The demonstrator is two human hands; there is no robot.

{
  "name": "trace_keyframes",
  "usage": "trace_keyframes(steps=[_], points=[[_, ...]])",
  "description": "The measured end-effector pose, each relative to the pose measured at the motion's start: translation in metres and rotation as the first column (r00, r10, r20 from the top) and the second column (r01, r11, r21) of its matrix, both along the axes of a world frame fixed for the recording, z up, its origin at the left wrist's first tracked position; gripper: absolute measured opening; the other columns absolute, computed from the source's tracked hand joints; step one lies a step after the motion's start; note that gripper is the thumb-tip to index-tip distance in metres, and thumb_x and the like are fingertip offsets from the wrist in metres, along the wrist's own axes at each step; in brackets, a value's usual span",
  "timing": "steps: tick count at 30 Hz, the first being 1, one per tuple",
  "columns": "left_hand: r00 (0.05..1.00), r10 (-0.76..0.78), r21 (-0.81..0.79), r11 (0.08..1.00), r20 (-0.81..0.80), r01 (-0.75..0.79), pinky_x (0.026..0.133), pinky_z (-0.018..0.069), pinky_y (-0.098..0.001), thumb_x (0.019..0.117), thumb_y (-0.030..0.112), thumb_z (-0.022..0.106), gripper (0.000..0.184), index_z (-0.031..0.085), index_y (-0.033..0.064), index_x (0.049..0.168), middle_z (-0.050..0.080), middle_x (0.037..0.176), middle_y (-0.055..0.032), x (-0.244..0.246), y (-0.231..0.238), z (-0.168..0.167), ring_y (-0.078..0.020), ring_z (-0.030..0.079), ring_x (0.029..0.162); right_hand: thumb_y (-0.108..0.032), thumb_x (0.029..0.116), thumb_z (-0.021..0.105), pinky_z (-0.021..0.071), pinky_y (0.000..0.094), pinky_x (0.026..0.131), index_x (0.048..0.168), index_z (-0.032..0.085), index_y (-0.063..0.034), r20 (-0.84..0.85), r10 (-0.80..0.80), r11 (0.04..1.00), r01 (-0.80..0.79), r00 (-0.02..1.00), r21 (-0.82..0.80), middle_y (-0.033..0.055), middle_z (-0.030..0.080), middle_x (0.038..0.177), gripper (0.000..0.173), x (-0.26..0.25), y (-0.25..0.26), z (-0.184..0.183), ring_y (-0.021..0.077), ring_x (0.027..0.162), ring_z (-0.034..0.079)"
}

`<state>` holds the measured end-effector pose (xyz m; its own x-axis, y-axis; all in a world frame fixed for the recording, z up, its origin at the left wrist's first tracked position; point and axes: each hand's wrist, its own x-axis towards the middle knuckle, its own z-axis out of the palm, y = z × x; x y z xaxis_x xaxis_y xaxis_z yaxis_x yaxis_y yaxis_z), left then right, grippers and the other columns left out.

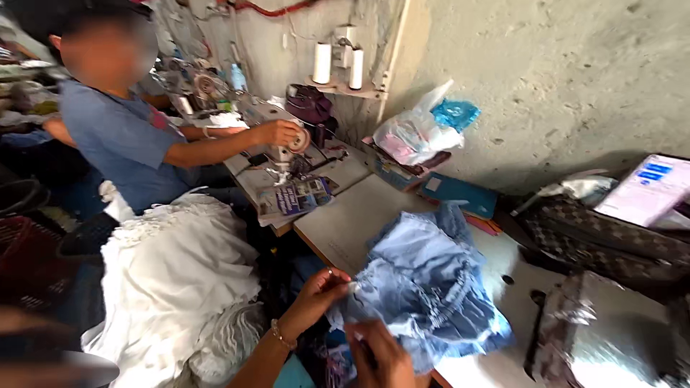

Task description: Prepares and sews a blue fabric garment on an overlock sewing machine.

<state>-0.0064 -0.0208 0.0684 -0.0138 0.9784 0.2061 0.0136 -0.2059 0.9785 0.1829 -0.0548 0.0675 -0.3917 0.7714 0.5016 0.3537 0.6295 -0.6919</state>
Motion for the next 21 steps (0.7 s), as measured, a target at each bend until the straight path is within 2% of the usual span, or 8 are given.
trace_keyframes(steps=[2, 5, 9, 12, 15, 17, 19, 21], points=[[0.999, -0.021, -0.005, 1.0, -0.026, 0.021, 0.086, 0.0555, -0.0241, 0.0975, 0.007, 0.06, 0.019, 0.063, -0.0013, 0.114, 0.068, 0.099, 0.0024, 0.005, 0.0, 0.003, -0.0025, 0.065, 0.091, -0.022, 0.0923, 0.068, 0.0578, 0.0407, 0.054, 0.104, 0.077, -0.0074, 0.133, -0.205, 0.971, 0.185, 0.97, 0.15, 0.0111, 0.073, 0.099, 0.021, 0.004, 0.035, 0.001, 0.0226, 0.07, 0.071], [0.999, -0.039, -0.098, 0.994, 0.008, 0.04, 0.086, 0.0542, -0.0237, 0.097, 0.003, 0.056, 0.016, 0.062, 0.0013, 0.112, 0.067, 0.096, 0.0059, 0.012, 0.005, -0.002, -0.0012, 0.064, 0.09, -0.023, 0.0889, 0.075, 0.0579, 0.0581, 0.064, 0.113, 0.075, -0.004, 0.337, -0.288, 0.955, 0.294, 0.896, 0.035, 0.0211, 0.07, 0.113, 0.031, 0.017, 0.068, -0.021, 0.04, 0.086, 0.073], [0.998, 0.058, -0.15, 0.987, 0.015, -0.055, 0.088, 0.0535, -0.0228, 0.0979, 0.001, 0.053, 0.015, 0.061, 0.0009, 0.111, 0.066, 0.098, 0.005, 0.016, 0.011, -0.009, -0.001, 0.064, 0.092, -0.024, 0.0883, 0.076, 0.058, 0.0559, 0.064, 0.109, 0.076, -0.0066, 0.347, -0.307, 0.948, 0.315, 0.886, 0.034, 0.0181, 0.072, 0.11, 0.027, 0.02, 0.073, -0.03, 0.0383, 0.087, 0.073], [0.967, 0.134, 0.039, 0.991, -0.218, -0.128, 0.089, 0.0519, -0.0219, 0.1007, 0.008, 0.048, 0.024, 0.066, -0.0023, 0.113, 0.069, 0.11, -0.0028, 0.01, 0.015, -0.019, -0.002, 0.063, 0.099, -0.024, 0.0859, 0.077, 0.0576, 0.052, 0.059, 0.105, 0.076, -0.0071, 0.315, -0.335, 0.942, 0.322, 0.888, 0.093, 0.0168, 0.072, 0.105, 0.026, 0.018, 0.073, -0.036, 0.0358, 0.083, 0.073], [0.867, 0.175, 0.241, 0.968, -0.467, -0.066, 0.102, 0.0456, -0.0393, 0.1038, 0.022, 0.047, 0.031, 0.074, 0.0106, 0.114, 0.068, 0.119, -0.0044, 0.008, 0.017, -0.022, -0.0144, 0.059, 0.116, -0.023, 0.0839, 0.078, 0.0579, 0.0499, 0.059, 0.104, 0.077, -0.0073, 0.294, -0.348, 0.938, 0.326, 0.89, 0.122, 0.0154, 0.072, 0.103, 0.026, 0.018, 0.074, -0.038, 0.0338, 0.082, 0.073], [0.739, 0.23, 0.309, 0.951, -0.633, -0.031, 0.097, 0.0416, -0.0535, 0.1035, 0.034, 0.05, 0.032, 0.077, 0.0195, 0.114, 0.068, 0.121, -0.0056, 0.012, 0.017, -0.017, -0.0249, 0.058, 0.118, -0.022, 0.0831, 0.078, 0.0577, 0.0493, 0.058, 0.104, 0.077, -0.0069, 0.286, -0.35, 0.936, 0.325, 0.892, 0.132, 0.0152, 0.073, 0.102, 0.026, 0.018, 0.074, -0.038, 0.0337, 0.081, 0.073], [0.593, 0.3, 0.359, 0.933, -0.747, -0.02, 0.092, 0.0404, -0.0581, 0.1008, 0.037, 0.053, 0.03, 0.078, 0.023, 0.109, 0.069, 0.12, -0.0069, 0.015, 0.017, -0.012, -0.0307, 0.06, 0.114, -0.021, 0.0823, 0.079, 0.0576, 0.049, 0.058, 0.104, 0.077, -0.0071, 0.29, -0.354, 0.935, 0.327, 0.889, 0.136, 0.0153, 0.072, 0.102, 0.026, 0.018, 0.073, -0.038, 0.0336, 0.08, 0.073], [0.527, 0.332, 0.383, 0.924, -0.783, -0.013, 0.092, 0.039, -0.0583, 0.0989, 0.038, 0.056, 0.028, 0.079, 0.0226, 0.105, 0.071, 0.116, -0.0067, 0.015, 0.018, -0.01, -0.0311, 0.062, 0.111, -0.022, 0.0819, 0.079, 0.0574, 0.0481, 0.057, 0.104, 0.077, -0.0077, 0.295, -0.357, 0.934, 0.328, 0.886, 0.143, 0.0147, 0.072, 0.102, 0.026, 0.018, 0.073, -0.038, 0.0329, 0.08, 0.073]])
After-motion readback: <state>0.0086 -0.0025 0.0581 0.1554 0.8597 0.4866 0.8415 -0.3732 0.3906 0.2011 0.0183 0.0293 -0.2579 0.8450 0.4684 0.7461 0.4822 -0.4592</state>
